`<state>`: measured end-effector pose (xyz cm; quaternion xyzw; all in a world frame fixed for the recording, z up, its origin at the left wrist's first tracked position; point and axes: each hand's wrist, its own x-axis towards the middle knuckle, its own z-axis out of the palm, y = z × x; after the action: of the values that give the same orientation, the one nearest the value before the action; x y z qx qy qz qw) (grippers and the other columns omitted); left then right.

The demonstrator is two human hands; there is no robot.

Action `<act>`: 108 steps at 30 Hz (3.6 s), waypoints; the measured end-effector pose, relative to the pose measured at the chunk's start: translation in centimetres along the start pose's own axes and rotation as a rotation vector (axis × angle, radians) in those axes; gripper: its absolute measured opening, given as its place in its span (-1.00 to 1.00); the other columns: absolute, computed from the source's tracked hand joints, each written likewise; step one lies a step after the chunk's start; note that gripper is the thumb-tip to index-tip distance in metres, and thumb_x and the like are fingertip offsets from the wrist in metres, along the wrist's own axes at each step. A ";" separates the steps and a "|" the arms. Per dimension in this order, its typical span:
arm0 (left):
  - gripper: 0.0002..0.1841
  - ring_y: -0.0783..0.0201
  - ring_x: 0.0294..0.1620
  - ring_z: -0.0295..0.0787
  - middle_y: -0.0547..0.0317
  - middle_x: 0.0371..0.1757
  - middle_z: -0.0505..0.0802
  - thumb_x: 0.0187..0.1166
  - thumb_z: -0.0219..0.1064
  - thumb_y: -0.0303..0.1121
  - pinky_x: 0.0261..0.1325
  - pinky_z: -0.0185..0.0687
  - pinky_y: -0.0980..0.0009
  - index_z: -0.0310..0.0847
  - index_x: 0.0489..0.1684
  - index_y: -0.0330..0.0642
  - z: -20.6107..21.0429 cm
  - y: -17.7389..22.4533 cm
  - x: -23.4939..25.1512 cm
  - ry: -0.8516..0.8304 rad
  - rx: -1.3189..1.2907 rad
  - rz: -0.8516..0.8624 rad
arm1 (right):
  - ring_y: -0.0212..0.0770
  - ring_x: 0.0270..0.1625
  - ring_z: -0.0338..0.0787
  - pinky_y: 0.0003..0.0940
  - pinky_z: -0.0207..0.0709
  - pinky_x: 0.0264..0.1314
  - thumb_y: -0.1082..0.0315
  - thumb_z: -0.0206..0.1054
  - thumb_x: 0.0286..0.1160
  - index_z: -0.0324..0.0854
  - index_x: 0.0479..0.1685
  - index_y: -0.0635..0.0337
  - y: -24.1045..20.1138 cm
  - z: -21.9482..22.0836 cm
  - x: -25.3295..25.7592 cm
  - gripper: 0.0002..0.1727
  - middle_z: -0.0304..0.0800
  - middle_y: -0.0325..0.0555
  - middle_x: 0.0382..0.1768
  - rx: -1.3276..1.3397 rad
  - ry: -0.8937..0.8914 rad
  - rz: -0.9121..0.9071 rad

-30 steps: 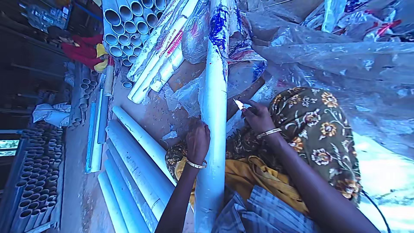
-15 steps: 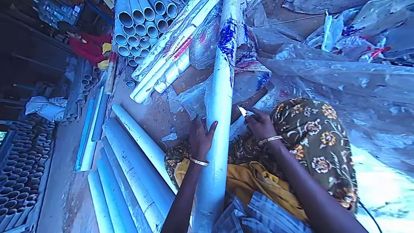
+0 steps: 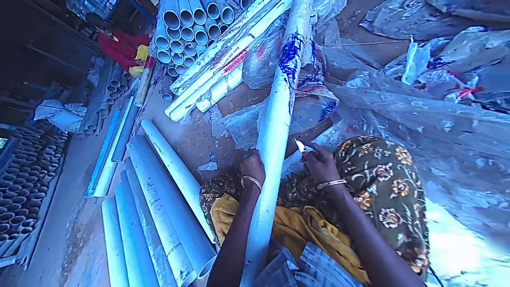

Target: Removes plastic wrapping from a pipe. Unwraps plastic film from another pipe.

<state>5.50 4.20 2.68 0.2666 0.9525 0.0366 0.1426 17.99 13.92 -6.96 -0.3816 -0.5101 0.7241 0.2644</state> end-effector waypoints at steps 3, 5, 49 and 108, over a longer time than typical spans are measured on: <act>-0.59 -0.30 0.15 0.81 -0.45 -0.08 0.86 0.85 0.02 -0.39 0.36 0.52 -0.15 0.76 -0.05 -0.59 1.8 -2.5 0.8 0.241 -0.230 0.066 | -0.54 -0.72 0.48 -0.65 0.43 -0.62 0.57 0.10 0.72 0.51 0.43 0.40 0.4 -0.2 -0.2 -0.64 0.63 -0.26 -0.57 0.018 0.019 -0.023; -0.62 -0.27 0.08 0.81 -0.43 -0.16 0.86 0.81 0.09 -0.43 0.34 0.51 -0.14 0.78 -0.19 -0.58 2.2 -3.2 1.2 0.292 -0.343 0.083 | -0.55 -0.72 0.49 -0.66 0.43 -0.63 0.57 0.13 0.70 0.51 0.43 0.40 0.4 -0.2 -0.2 -0.63 0.66 -0.26 -0.55 0.013 0.023 -0.082; -0.76 0.09 -0.34 0.73 -0.17 -0.32 0.81 0.64 0.36 -0.41 -0.12 0.65 0.13 0.72 -0.31 -0.49 6.3 -8.2 4.8 0.342 -0.853 0.460 | 0.43 -0.11 0.86 0.32 0.60 -0.04 0.33 0.09 0.81 0.69 0.49 -0.05 -3.1 7.8 -8.3 -0.59 0.88 0.33 -0.19 -1.291 -0.164 -0.285; -0.89 -0.20 0.23 0.77 -0.23 0.02 0.85 0.55 0.35 -0.57 0.36 0.63 0.06 0.77 -0.30 -0.45 6.0 -6.3 11.4 0.127 -0.549 1.330 | 0.23 -0.25 0.86 0.20 0.64 -0.03 0.29 0.13 0.78 0.73 0.37 0.20 -4.6 4.8 -2.1 -0.62 0.88 0.23 -0.29 -1.239 0.078 -0.212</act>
<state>-5.23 4.73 -6.86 0.7419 0.5513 0.3693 0.0964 15.20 11.30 -1.16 -0.4373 -0.8601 0.2494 0.0829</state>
